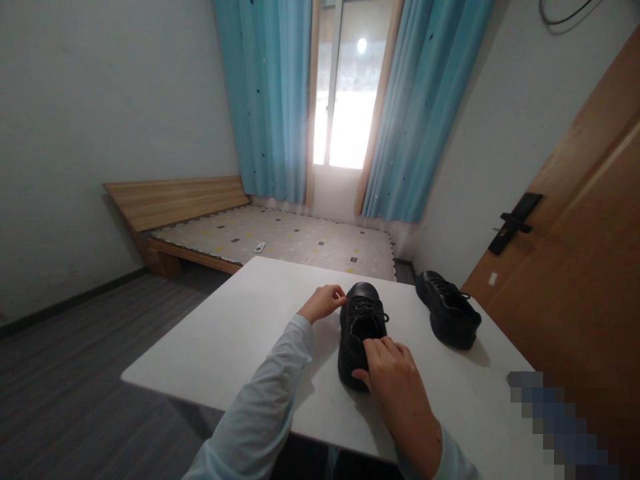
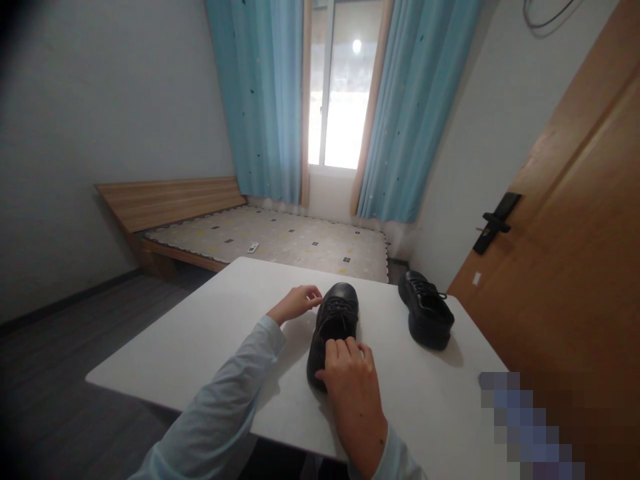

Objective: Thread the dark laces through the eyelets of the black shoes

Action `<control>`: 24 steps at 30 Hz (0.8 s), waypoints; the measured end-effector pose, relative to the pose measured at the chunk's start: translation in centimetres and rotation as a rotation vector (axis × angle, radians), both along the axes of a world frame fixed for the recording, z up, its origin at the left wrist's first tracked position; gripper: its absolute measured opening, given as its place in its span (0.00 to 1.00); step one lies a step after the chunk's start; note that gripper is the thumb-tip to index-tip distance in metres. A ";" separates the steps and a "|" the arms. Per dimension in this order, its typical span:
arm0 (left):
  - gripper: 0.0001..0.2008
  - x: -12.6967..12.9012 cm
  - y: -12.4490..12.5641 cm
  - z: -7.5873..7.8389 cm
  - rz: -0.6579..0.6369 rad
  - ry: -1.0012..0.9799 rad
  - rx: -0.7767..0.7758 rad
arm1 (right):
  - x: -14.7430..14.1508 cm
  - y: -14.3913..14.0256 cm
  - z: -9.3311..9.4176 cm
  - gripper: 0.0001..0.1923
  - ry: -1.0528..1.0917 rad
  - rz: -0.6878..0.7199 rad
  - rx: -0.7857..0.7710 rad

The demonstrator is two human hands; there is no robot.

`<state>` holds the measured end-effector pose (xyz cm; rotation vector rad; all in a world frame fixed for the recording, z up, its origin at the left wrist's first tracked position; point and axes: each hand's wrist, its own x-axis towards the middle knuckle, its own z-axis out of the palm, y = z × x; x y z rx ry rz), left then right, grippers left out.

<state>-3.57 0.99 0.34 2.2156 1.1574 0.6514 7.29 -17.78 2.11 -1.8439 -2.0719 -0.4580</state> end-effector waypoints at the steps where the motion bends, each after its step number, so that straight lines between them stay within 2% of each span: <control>1: 0.10 0.0 -0.1 0.1 0.007 0.031 0.031 | 0.0 0.0 0.1 0.15 0.012 -0.009 -0.017; 6: 0.10 -0.1 -0.3 0.2 0.016 0.065 0.083 | 0.5 -0.2 1.0 0.11 0.061 -0.015 -0.082; 13: 0.10 -0.3 -0.3 0.3 0.000 0.008 0.009 | 2.4 0.6 2.9 0.08 0.039 -0.025 -0.130; 19: 0.09 -0.3 -0.4 0.5 0.011 0.021 0.016 | 6.9 2.4 4.5 0.08 0.010 -0.047 -0.065; 24: 0.09 -0.3 -0.5 0.6 0.015 0.042 0.034 | 11.4 4.3 3.3 0.06 -0.025 -0.048 -0.012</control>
